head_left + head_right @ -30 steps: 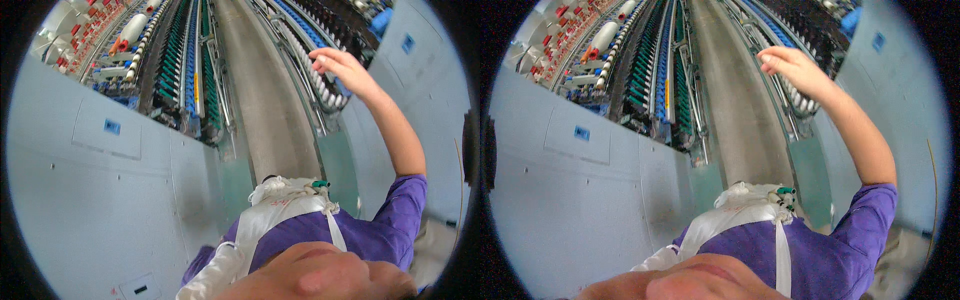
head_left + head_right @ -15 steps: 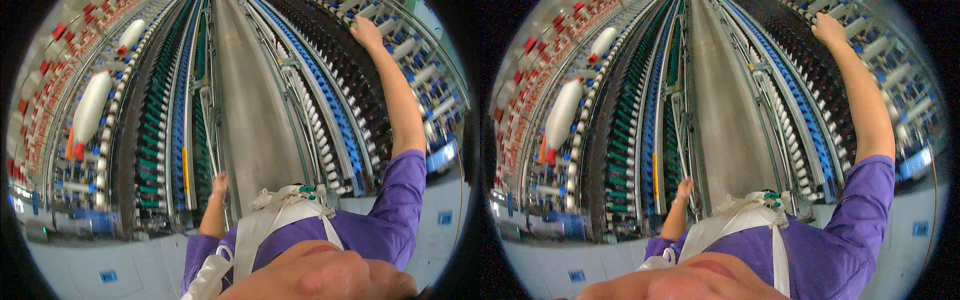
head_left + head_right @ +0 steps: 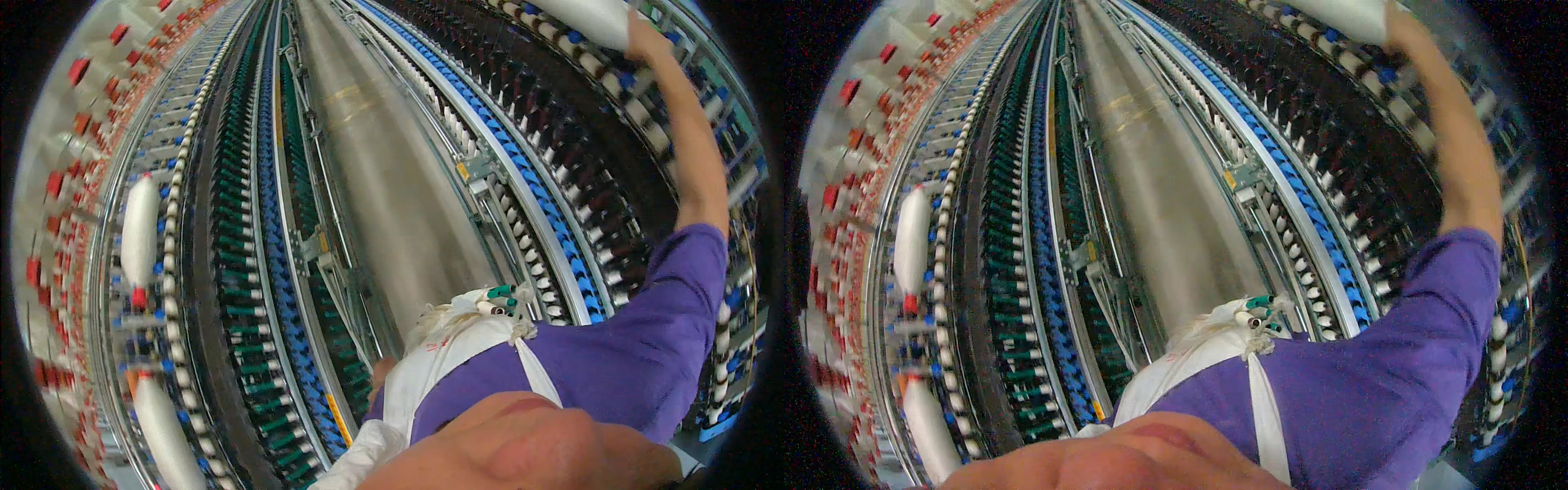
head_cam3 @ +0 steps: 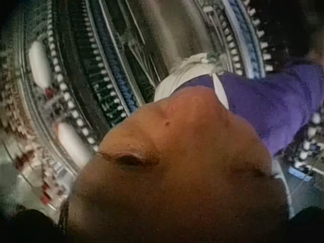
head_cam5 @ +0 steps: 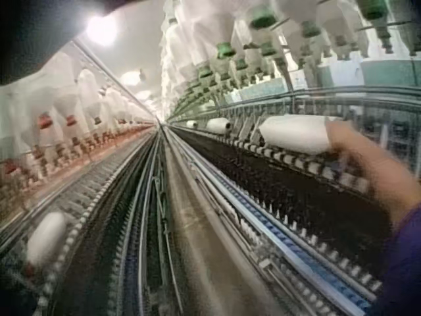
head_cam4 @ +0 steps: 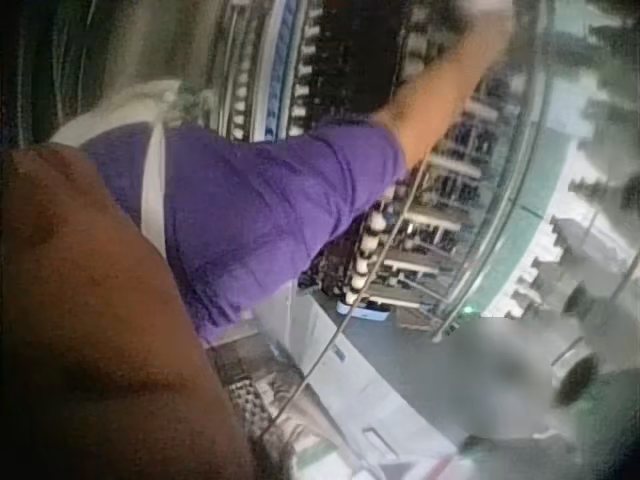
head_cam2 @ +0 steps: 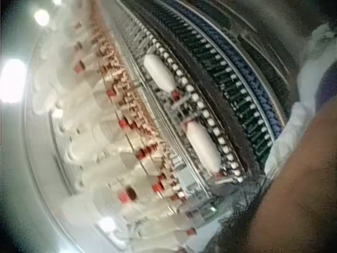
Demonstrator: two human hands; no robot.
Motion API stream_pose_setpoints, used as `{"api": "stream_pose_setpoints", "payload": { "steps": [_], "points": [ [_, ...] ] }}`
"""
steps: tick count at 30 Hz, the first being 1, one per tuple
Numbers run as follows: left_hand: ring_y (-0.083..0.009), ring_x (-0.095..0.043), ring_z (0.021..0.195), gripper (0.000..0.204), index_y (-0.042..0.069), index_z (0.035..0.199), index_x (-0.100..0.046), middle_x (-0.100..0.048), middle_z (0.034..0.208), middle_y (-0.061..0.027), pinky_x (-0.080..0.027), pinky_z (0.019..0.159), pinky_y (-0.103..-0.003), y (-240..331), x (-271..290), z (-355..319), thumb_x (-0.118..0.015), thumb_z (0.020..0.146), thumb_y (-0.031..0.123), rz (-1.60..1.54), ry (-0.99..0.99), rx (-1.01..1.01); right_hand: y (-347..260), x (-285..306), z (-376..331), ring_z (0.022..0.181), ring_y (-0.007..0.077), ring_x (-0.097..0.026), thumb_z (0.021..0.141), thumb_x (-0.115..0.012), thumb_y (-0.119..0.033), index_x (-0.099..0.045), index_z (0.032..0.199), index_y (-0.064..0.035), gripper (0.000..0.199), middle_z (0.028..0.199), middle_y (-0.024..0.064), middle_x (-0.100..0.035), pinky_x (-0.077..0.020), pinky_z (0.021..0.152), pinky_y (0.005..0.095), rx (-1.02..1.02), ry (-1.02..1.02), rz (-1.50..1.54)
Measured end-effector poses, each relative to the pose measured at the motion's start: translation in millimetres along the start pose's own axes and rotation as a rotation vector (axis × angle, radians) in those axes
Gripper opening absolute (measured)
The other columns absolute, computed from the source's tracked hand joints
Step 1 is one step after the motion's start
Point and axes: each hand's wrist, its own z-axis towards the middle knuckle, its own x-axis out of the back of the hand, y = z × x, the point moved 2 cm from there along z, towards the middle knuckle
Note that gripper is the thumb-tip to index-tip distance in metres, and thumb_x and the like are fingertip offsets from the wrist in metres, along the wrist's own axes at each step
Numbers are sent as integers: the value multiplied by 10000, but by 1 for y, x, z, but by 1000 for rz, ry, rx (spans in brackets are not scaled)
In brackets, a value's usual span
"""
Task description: The person tends a ring spinning machine in a textile mill. They wipe the machine rail with a cloth, remove empty yarn bobbins from spindles, mount full white yarn bobbins onto the spindles, and carry collected bobbins along the machine aisle.
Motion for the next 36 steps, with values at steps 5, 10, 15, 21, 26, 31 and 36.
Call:
{"api": "stream_pose_setpoints", "payload": {
  "steps": [5, 10, 15, 21, 26, 31, 36],
  "points": [
    [-381, -646, 917, 346, 40, 991, -637, -671, 954, -212, -503, 767, -476, 44, 77, 125, -578, 861, 355, 59, -44, 71, -6, -42, -6, 1077, 394, -607, 778, -679, -140, -145, 1521, -247, 921, 1248, 209, -591, -487, 869, 529, 19, 339, 11],
    [-410, -651, 838, 338, 14, 941, -642, -670, 875, -231, -507, 734, -489, 319, 243, 324, -586, 851, 335, 273, 326, -550, -63, -56, -69, 1064, 386, -612, 778, -689, -186, -211, 1502, -246, 870, 1246, 190, -596, -504, 821, 470, -436, 363, 53],
    [-301, -660, 930, 330, 4, 1136, -611, -689, 1021, -159, -515, 824, -366, 704, 336, 363, -627, 901, 236, 58, 203, -1114, -158, -68, -76, 1017, 365, -638, 746, -732, -286, -378, 1433, -188, 779, 1164, 189, -641, -512, 784, 456, -702, 372, 217],
    [-174, -673, 899, 341, -49, 1171, -593, -690, 1002, -122, -538, 798, -283, 969, 289, 265, -610, 933, 194, -423, -570, -1245, -269, -93, -23, 1036, 335, -653, 694, -802, -239, -441, 1417, -117, 817, 1155, 183, -658, -509, 842, 374, -578, 576, 493],
    [-240, -639, 975, 360, 39, 1242, -546, -645, 1113, -120, -512, 890, -373, 1090, 275, 210, -510, 983, 287, -832, -1231, -889, -397, -66, 78, 991, 350, -647, 615, -826, -137, -501, 1343, -30, 805, 1110, 174, -656, -505, 865, 405, 66, 520, 585],
    [-289, -642, 972, 328, 70, 1222, -558, -636, 1102, -131, -528, 847, -427, 1135, 365, 229, -515, 977, 283, -867, -2250, -1512, -469, -34, 233, 1176, 331, -564, 676, -803, -331, -560, 1278, -29, 716, 1271, 180, -584, -433, 998, 434, 834, -217, 877],
    [-357, -688, 815, 462, -39, 1230, -563, -666, 952, -232, -556, 738, -428, 1113, 485, 317, -686, 862, 212, -629, -1975, -1872, -480, -45, 526, 1293, 362, -452, 712, -816, -283, -330, 1450, -41, 916, 1408, 195, -465, -373, 1088, 443, 280, 567, 66]
  ]
}}
